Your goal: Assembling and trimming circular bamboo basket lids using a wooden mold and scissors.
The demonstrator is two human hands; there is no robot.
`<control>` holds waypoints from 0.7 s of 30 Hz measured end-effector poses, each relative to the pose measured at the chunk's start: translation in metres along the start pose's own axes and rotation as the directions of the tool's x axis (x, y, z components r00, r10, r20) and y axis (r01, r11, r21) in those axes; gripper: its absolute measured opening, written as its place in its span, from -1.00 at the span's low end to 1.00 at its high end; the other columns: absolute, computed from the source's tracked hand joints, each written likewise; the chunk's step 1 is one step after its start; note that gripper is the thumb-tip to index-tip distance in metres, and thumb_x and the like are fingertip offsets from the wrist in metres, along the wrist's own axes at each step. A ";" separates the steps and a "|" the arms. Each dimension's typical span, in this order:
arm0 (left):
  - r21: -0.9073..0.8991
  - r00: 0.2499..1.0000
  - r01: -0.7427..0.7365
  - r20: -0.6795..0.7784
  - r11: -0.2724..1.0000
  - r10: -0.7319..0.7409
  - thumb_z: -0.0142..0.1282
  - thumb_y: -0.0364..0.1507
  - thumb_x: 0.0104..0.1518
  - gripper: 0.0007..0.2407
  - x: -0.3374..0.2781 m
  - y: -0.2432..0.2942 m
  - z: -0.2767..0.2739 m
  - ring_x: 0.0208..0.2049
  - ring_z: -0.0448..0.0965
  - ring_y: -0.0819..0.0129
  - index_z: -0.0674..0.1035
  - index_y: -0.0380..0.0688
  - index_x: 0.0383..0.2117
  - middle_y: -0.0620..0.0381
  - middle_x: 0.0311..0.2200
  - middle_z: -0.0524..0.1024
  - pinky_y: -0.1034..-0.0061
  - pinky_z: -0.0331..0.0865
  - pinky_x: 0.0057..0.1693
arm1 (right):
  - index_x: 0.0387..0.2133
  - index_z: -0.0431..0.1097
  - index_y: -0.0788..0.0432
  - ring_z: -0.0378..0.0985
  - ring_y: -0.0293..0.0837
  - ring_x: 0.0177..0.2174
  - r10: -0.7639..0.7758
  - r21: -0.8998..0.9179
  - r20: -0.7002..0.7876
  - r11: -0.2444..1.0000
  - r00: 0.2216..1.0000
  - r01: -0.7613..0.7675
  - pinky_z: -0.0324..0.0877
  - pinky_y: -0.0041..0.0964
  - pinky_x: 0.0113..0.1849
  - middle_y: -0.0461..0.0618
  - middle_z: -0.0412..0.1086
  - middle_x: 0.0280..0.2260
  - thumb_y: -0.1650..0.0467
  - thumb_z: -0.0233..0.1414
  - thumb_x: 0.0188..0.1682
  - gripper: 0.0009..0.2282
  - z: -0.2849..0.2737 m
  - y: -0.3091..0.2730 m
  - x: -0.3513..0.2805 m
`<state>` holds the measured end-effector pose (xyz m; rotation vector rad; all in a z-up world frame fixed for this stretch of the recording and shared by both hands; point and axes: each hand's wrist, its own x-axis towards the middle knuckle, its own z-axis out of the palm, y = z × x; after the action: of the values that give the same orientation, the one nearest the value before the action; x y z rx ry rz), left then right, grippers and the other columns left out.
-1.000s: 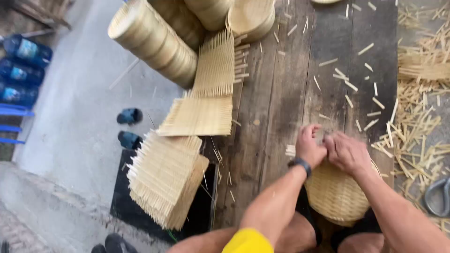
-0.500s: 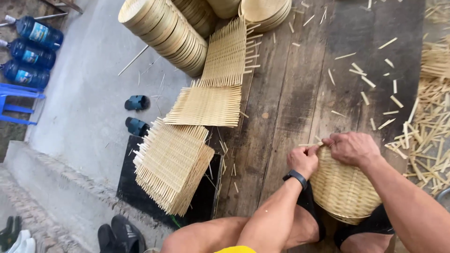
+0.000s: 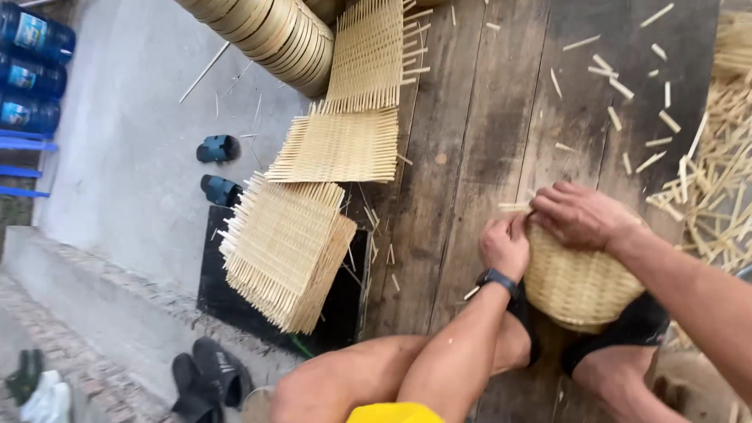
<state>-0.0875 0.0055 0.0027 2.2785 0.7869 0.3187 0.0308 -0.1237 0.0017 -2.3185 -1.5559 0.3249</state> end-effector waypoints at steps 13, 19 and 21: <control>-0.214 0.947 0.293 0.196 0.932 -0.253 0.13 -0.35 0.16 -0.80 0.022 -0.064 0.048 -0.39 0.69 0.16 0.70 -0.23 -0.37 -0.16 -0.45 0.63 0.28 0.51 -0.17 | -0.26 0.30 0.06 0.63 0.17 -0.38 0.389 -0.017 0.374 0.911 0.842 -0.413 0.49 0.08 -0.30 0.14 0.56 -0.41 0.12 -0.27 0.15 -0.68 -0.045 -0.009 0.043; -0.334 0.735 0.667 0.442 0.666 -0.515 0.38 -0.32 0.00 -0.76 0.043 -0.037 0.020 -0.36 0.52 0.38 0.70 -0.31 -0.42 0.03 -0.41 0.64 0.42 0.41 -0.16 | -0.14 0.32 0.14 0.64 0.18 -0.32 0.441 -0.077 0.383 0.891 0.812 -0.447 0.49 0.08 -0.20 0.21 0.59 -0.36 0.15 -0.31 0.21 -0.64 -0.067 -0.010 0.031; -0.124 0.897 0.397 0.263 0.909 -0.356 0.41 -0.33 -0.09 -0.69 0.049 -0.018 0.007 -0.17 0.53 0.14 0.67 -0.27 -0.28 -0.12 -0.27 0.65 0.30 0.38 -0.01 | 0.14 0.23 0.22 0.31 0.26 0.07 0.522 0.414 0.060 0.763 0.851 -0.497 0.17 0.12 0.07 0.35 0.29 0.08 0.22 -0.17 0.13 -0.59 -0.064 -0.002 0.011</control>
<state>-0.0539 0.0418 -0.0146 1.9018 1.0107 -0.0617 0.0572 -0.1219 0.0616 -2.3217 -0.6927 0.6428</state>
